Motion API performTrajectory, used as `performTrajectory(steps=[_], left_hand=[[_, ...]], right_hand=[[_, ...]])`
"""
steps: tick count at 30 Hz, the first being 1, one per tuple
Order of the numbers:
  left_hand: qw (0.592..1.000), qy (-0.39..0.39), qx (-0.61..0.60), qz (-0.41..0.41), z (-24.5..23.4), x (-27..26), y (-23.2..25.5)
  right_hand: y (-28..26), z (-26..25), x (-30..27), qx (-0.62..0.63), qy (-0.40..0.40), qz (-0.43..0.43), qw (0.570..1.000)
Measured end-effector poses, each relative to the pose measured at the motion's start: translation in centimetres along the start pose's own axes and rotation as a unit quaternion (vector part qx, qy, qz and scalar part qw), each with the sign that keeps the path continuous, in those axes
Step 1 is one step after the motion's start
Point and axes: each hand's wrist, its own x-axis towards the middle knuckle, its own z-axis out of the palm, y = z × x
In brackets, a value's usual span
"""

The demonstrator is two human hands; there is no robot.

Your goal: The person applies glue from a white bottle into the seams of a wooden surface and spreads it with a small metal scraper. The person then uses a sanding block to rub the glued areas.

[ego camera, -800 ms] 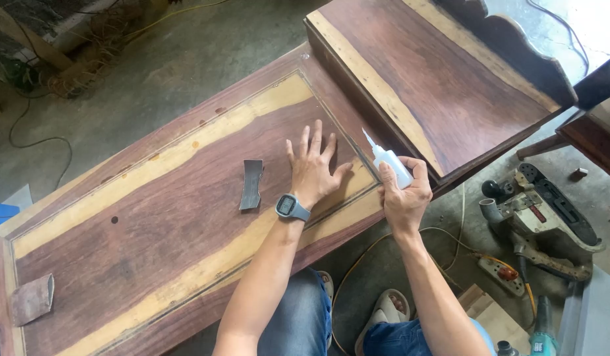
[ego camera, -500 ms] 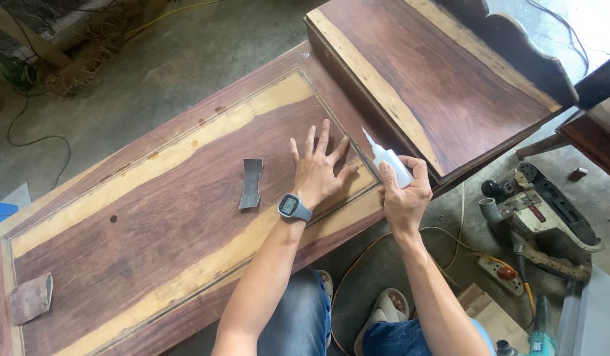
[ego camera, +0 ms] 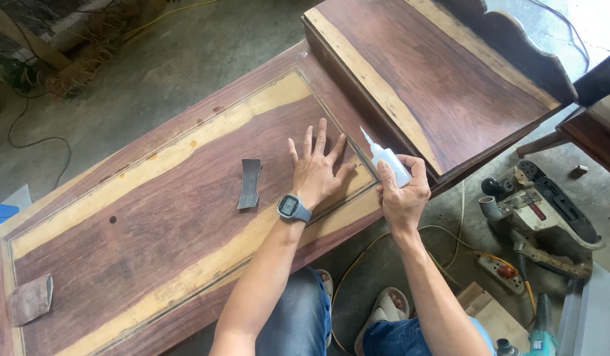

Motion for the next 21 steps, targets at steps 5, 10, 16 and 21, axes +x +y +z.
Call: performTrajectory(steps=[5, 10, 16, 21], left_hand=[[1.000, 0.013, 0.004, 0.004, 0.8, 0.3, -0.2], [0.996, 0.069, -0.047, -0.024, 1.4, 0.5, -1.0], [0.999, 0.043, -0.005, -0.003, 1.0, -0.2, -0.4], [1.000, 0.026, 0.006, -0.006, 1.0, 0.2, 0.0]], right_hand=[[0.1, -0.1, 0.0, 0.001, -0.003, 0.003, 1.000], [0.5, -0.3, 0.1, 0.006, -0.007, 0.001, 1.000], [0.4, -0.3, 0.1, 0.004, -0.006, 0.010, 1.000], [0.3, -0.2, 0.1, 0.001, -0.004, 0.006, 1.000]])
